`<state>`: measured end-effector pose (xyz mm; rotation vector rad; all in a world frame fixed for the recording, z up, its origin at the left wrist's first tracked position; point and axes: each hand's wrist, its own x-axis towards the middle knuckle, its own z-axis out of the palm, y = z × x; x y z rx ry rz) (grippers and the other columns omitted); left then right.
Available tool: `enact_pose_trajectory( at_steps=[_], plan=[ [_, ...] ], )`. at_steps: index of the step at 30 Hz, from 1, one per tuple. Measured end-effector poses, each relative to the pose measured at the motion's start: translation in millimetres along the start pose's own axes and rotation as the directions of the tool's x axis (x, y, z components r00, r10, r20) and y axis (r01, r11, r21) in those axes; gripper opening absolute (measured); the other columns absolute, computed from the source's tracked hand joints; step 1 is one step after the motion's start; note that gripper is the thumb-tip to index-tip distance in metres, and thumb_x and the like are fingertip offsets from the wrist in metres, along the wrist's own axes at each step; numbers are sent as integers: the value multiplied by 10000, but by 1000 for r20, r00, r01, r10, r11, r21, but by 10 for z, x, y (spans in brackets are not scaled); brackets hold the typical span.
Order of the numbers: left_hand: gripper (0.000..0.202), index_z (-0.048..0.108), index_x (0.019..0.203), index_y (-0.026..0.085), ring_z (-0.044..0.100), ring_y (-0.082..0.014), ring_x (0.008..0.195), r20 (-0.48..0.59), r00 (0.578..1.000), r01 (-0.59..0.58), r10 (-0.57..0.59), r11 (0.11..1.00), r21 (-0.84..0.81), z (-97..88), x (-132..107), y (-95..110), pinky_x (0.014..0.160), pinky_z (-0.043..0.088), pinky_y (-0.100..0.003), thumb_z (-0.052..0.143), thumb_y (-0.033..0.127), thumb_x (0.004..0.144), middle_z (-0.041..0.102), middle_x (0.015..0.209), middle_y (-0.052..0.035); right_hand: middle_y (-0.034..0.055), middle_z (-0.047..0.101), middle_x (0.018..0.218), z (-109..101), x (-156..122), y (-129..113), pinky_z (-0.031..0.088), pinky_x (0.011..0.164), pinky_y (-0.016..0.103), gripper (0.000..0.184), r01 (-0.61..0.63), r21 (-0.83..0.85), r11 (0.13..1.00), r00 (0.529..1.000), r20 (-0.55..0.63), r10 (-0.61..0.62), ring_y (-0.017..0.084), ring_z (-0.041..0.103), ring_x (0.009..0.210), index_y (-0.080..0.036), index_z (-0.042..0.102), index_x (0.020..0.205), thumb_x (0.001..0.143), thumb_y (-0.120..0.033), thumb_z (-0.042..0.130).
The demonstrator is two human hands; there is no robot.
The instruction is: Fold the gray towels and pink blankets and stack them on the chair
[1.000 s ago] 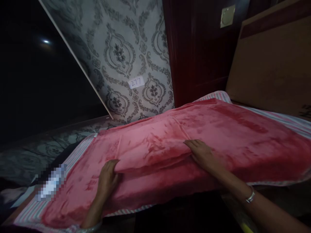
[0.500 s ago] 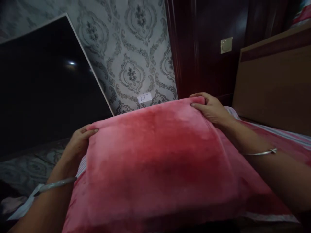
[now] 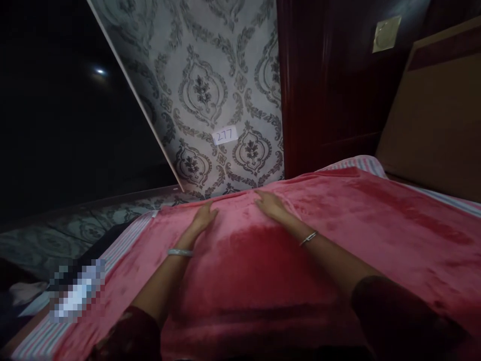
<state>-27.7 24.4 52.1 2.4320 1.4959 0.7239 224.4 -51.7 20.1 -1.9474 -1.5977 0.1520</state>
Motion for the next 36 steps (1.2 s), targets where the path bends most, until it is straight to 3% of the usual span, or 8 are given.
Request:
enact_pose_trajectory(
  at_steps=[4,8,14,17,22,25,28,36],
  plan=[
    [526,507,1483,199,348,-338,1494,126,985,-136,115,975,176,597,-310,180,1247,218,-575,449,368,989,457,1570,-141,82,537,1491,561,-276,-196,278,1189,544,467,243,-146,959,969,75,-235,260,461,1386,-240,582,1417,1013,-340,370],
    [578,403,1548,161,313,-337,1511,196,974,-175,118,935,309,836,-500,92,1240,216,-615,329,409,1031,391,1608,-150,83,489,1533,809,-442,-94,248,1186,580,480,274,-218,937,962,77,-263,271,433,1399,-241,547,1449,1023,-334,348],
    [586,398,1552,192,326,-314,1507,180,976,-180,126,927,329,809,-474,70,1228,255,-591,302,443,1032,393,1613,-125,93,517,1505,782,-387,-66,267,1177,559,477,280,-212,936,960,71,-271,262,452,1380,-240,562,1433,1025,-334,333],
    [586,443,1528,194,349,-317,1494,142,983,-158,114,922,353,732,-458,61,1240,204,-606,319,463,1022,425,1593,-135,112,524,1496,688,-385,-3,234,1186,578,473,212,-288,934,976,10,-218,280,441,1389,-226,576,1418,1022,-346,347],
    [615,428,1536,208,274,-357,1522,157,978,64,-140,910,410,442,-352,-206,1215,141,-687,322,499,1005,372,1622,-131,98,472,1543,429,-366,427,261,1146,662,500,-40,-368,929,999,-12,38,334,388,1426,-257,554,1446,1017,-425,357],
    [654,362,1572,211,204,-342,1548,223,936,193,-273,926,325,340,-283,-456,1220,245,-602,335,520,996,284,1664,-108,66,388,1603,387,-340,755,309,1152,620,543,-126,-302,945,988,48,147,325,342,1465,-283,490,1507,1023,-462,322],
    [689,315,1584,130,222,-303,1547,231,929,223,-288,937,270,354,-259,-611,1231,282,-465,299,508,1008,267,1663,-159,81,378,1608,457,-316,989,286,1207,520,586,-71,-229,971,995,50,85,291,324,1484,-231,466,1532,1029,-474,290],
    [726,268,1589,70,242,-295,1540,250,911,255,-328,924,285,319,-275,-574,1212,316,-437,255,516,1016,255,1656,-212,131,376,1600,469,-300,1092,275,1226,455,659,-161,-117,980,986,32,166,265,319,1496,-143,431,1542,1019,-514,278]
  ],
)
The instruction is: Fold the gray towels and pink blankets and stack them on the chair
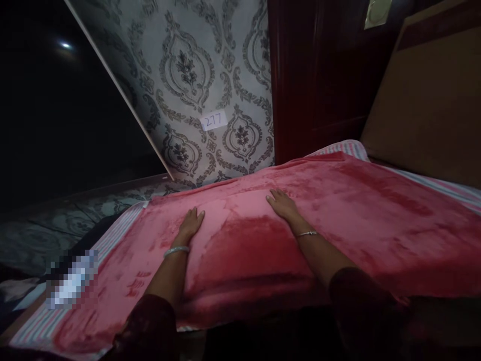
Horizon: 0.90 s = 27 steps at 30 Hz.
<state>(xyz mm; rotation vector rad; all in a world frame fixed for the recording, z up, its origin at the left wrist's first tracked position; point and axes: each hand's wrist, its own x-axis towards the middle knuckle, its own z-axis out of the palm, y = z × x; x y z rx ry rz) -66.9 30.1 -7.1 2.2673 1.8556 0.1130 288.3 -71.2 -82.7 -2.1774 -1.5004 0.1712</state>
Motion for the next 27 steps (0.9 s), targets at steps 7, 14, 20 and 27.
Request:
enact_pose_trajectory(
  at_steps=[7,14,20,27],
  plan=[
    [756,248,1576,7,255,-365,1526,-6,999,32,-32,998,50,-235,-388,-143,1213,288,-529,359,487,1003,230,1646,-266,144,364,1602,-392,-415,106,296,1199,555,678,-39,-28,999,999,32,40,322,332,1485,-161,397,1564,993,-520,334],
    [633,325,1589,240,188,-330,1554,-120,858,-461,500,851,251,98,-1317,408,1236,193,-616,386,492,1011,249,1675,-117,96,318,1633,-334,-1367,-863,247,1193,603,569,349,-173,921,930,-53,-363,317,275,1509,-280,404,1566,1030,-464,349],
    [606,326,1587,288,189,-363,1549,-60,850,-491,523,829,268,461,-1523,518,1205,212,-680,359,505,1022,228,1680,-118,76,325,1626,-41,-1629,-1039,246,1192,615,538,390,-233,891,918,24,-396,322,275,1509,-293,451,1539,1024,-440,401],
    [596,385,1563,255,287,-326,1524,-97,859,-449,503,830,330,333,-1554,282,1222,256,-609,363,504,1022,343,1635,-123,64,376,1600,-235,-1627,-644,250,1205,593,542,331,-265,905,940,7,-342,297,313,1496,-268,499,1506,1022,-468,361]
  ],
)
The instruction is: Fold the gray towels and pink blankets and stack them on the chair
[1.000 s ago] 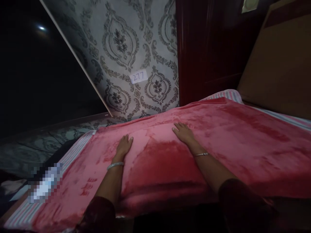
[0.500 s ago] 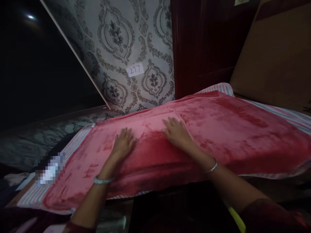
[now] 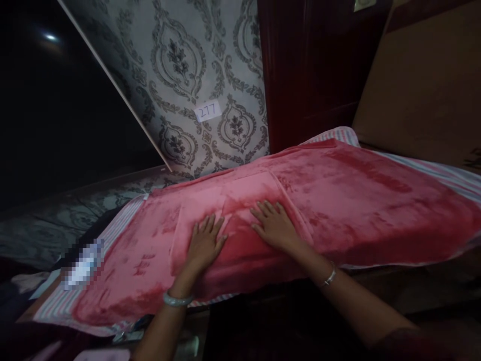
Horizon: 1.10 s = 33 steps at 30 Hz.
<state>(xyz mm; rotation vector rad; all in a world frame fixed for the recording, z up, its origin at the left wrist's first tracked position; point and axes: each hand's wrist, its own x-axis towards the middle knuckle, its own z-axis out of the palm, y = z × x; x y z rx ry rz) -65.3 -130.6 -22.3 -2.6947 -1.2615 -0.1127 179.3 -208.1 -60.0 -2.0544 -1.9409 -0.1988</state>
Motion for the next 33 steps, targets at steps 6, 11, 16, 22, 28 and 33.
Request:
enact_pose_trajectory(
  at_steps=[6,11,16,22,28,33],
  plan=[
    [584,438,1529,174,312,-343,1511,-83,982,169,-172,985,-44,135,-512,-494,1182,304,-655,425,431,1006,382,1601,-172,76,385,1599,84,-533,640,361,1144,597,594,-224,99,970,973,-38,228,312,371,1466,-291,450,1535,1019,-531,281],
    [643,438,1529,187,295,-310,1520,-208,974,26,-87,960,-277,379,-855,-908,1197,358,-554,531,443,947,369,1618,-158,78,460,1552,163,-778,881,317,1194,563,625,-166,254,953,984,-21,177,288,370,1468,-279,396,1566,1012,-545,280],
    [748,365,1566,231,372,-310,1485,-232,971,-41,-62,910,-413,467,-1010,-1061,1177,404,-522,634,397,888,332,1640,-150,113,241,1659,163,-885,949,353,1168,560,806,-42,280,959,992,-102,73,325,304,1497,-281,295,1609,905,-601,524],
    [801,415,1541,287,379,-248,1484,-282,958,-69,-61,899,-432,452,-1025,-1103,1166,442,-412,514,61,779,355,1639,-67,101,200,1675,186,-996,940,381,1156,542,831,78,286,955,979,-204,-19,330,311,1494,-296,235,1627,886,-473,567],
    [821,441,1506,229,422,-246,1460,-280,960,-93,-22,915,-393,445,-958,-1171,1174,437,-422,501,21,713,453,1576,-107,41,198,1680,204,-975,951,407,1156,515,909,86,329,940,970,-241,-5,305,302,1501,-325,217,1629,777,-193,505],
    [698,496,1432,199,498,-276,1405,-349,937,-119,-26,914,-387,508,-940,-1242,1144,472,-474,519,86,743,532,1502,-145,27,303,1642,188,-898,1003,429,1151,485,987,80,331,940,969,-248,5,274,365,1473,-336,329,1592,643,-97,461]
  ],
)
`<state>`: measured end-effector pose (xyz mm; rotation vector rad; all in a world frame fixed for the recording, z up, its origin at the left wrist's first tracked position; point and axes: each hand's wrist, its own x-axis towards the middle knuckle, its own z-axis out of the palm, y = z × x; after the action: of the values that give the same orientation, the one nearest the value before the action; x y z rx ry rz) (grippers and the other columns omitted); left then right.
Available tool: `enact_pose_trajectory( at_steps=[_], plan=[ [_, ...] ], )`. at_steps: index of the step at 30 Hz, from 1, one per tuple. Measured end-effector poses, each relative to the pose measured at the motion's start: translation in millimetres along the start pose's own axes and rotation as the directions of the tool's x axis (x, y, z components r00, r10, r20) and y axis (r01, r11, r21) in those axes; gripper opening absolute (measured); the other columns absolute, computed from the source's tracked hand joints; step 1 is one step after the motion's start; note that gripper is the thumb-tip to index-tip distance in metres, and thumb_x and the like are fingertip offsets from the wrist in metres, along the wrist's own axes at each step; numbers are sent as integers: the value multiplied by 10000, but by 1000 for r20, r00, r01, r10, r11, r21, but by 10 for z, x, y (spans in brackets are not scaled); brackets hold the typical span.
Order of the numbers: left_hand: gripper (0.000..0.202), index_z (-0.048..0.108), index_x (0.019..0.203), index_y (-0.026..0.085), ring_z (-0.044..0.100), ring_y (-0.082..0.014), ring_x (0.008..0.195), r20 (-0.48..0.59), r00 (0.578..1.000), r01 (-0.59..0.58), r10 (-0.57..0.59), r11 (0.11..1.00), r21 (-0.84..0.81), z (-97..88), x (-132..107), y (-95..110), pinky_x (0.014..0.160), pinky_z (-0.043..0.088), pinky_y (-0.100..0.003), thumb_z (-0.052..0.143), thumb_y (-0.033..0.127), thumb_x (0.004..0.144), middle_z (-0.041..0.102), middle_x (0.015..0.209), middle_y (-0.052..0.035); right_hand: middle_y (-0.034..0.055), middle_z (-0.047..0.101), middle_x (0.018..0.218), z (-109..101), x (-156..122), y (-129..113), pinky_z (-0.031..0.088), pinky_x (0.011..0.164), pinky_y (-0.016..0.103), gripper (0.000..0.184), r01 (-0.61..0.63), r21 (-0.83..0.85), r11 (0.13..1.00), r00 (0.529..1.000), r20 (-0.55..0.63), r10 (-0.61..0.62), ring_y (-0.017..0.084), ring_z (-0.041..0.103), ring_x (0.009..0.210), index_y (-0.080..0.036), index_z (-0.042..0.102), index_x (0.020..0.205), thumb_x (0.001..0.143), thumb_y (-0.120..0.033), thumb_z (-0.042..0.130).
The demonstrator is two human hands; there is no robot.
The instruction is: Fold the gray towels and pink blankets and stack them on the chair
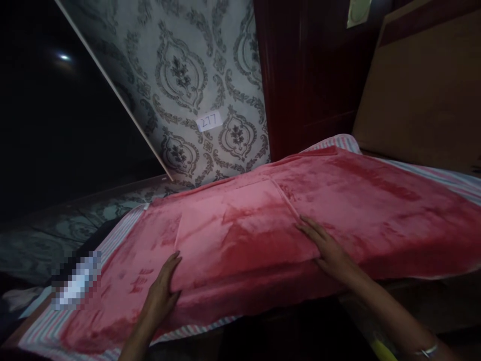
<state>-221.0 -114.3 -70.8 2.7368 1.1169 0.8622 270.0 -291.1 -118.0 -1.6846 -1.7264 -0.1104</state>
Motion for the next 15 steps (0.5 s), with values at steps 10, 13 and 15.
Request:
enact_pose_trajectory(
  at_steps=[10,13,15],
  plan=[
    [495,658,1177,231,663,-311,1165,-190,982,-22,12,999,-49,-43,239,-84,1041,536,-509,564,284,694,717,1218,-107,67,567,1442,-80,343,-53,460,1088,528,560,14,5,1000,995,-101,-13,307,541,1303,-311,685,1300,777,-233,499],
    [426,668,1128,254,625,-323,1208,-286,958,-43,2,989,-138,-256,437,82,1069,494,-528,596,456,760,726,1194,-92,106,660,1304,-239,593,-155,451,1095,524,417,54,171,984,972,-233,-13,308,589,1236,-266,719,1183,872,-434,498],
    [453,662,1125,239,614,-318,1218,-332,938,20,-103,969,-244,-476,626,239,1056,496,-500,615,520,773,718,1197,-94,120,687,1246,-433,821,-264,441,1108,518,413,63,299,952,938,-345,46,310,601,1217,-246,718,1109,873,-524,525]
  ],
)
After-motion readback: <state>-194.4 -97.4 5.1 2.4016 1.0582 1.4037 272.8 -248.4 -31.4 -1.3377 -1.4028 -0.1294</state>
